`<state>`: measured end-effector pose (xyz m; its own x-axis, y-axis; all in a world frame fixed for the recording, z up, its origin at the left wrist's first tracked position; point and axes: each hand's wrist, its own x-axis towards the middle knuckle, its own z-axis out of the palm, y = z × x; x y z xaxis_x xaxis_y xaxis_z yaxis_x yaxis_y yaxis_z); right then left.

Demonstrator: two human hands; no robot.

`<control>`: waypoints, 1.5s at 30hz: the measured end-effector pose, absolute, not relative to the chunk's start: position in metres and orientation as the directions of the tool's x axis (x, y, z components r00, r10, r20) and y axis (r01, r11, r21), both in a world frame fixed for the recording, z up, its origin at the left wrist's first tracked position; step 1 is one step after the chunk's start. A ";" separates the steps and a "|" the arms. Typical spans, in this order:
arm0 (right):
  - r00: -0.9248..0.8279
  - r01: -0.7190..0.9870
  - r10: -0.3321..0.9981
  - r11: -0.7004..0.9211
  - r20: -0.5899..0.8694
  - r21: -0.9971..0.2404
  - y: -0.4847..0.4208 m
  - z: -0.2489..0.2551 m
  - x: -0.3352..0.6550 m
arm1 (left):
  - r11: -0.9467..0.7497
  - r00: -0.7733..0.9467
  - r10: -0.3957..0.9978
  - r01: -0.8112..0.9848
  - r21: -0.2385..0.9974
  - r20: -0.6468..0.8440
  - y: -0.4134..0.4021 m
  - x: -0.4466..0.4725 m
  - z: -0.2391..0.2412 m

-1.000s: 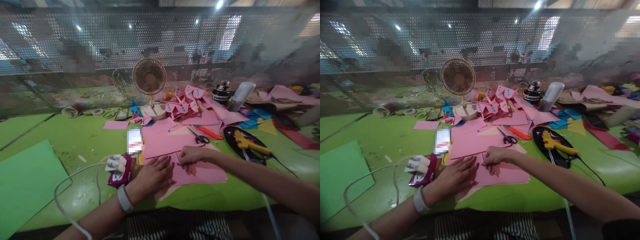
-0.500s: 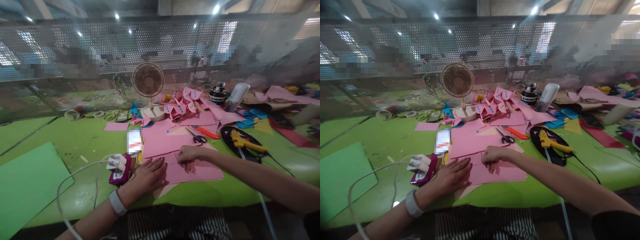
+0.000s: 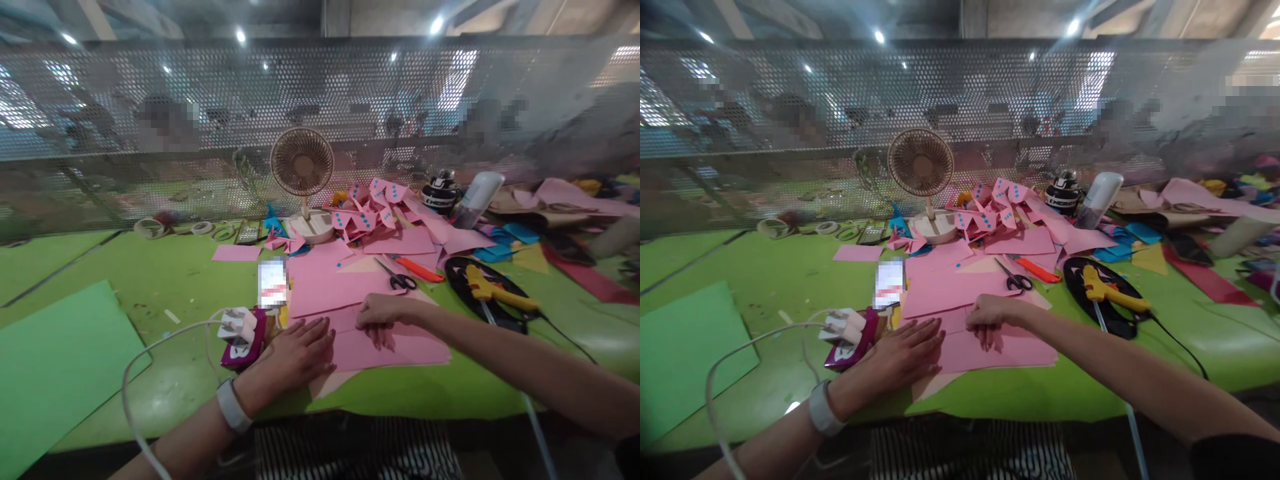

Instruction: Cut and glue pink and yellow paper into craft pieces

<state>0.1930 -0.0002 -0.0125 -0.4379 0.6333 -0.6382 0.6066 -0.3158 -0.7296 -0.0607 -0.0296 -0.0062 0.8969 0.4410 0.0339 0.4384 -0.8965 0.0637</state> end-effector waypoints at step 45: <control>-0.686 0.713 0.594 0.663 0.420 0.227 -0.039 -0.028 0.248 | -0.880 0.898 0.431 0.439 -0.183 0.084 -0.028 0.002 0.024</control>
